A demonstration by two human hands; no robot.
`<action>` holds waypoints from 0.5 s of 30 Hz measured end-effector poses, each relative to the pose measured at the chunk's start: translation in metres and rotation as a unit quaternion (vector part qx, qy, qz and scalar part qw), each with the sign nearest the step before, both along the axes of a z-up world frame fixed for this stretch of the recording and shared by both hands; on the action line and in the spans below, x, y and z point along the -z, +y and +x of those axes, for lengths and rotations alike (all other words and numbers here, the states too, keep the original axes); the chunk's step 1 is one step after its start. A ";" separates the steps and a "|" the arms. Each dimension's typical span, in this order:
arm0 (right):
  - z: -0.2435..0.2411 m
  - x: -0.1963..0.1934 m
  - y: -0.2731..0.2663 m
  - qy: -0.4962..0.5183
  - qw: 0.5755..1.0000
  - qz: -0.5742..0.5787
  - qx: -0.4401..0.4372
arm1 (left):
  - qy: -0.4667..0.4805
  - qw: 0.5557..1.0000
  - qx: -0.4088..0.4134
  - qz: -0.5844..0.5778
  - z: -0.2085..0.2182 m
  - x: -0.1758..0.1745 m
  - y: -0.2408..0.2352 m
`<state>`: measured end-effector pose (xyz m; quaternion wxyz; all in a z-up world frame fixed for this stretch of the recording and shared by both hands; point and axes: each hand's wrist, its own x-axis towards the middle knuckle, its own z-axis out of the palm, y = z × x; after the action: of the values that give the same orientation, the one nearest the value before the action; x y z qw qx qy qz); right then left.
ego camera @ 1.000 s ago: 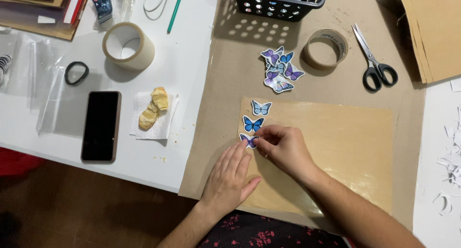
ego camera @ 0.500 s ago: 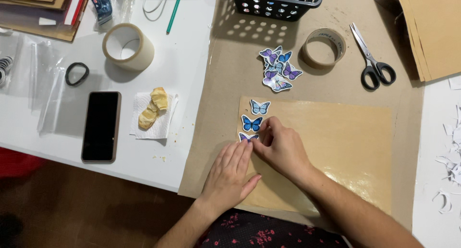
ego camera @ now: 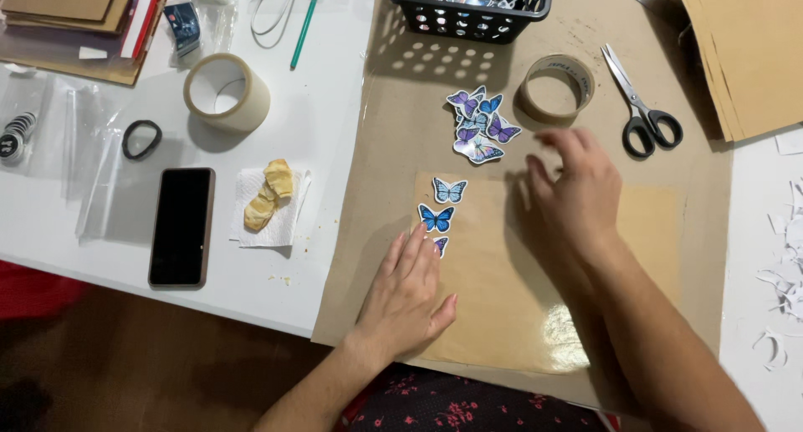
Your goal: The person applies butterfly stickers to a brown paper bag using small pieces of clear tape. They peel backing from each sticker, place it on the bag, and secure it with tape. The person uses scissors to cut tape from a roll and arranges several stickers in a vertical line.
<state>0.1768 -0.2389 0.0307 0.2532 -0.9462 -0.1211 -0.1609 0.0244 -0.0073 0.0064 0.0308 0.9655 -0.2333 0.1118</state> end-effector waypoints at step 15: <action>-0.036 -0.042 -0.010 -0.077 0.960 0.225 -0.150 | 0.099 0.841 -0.077 -0.526 0.048 -0.066 0.010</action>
<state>0.1411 -0.2492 0.0730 0.4707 -0.8205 -0.2411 -0.2171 0.0728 0.0026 0.0724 0.5484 0.8249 -0.0604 0.1236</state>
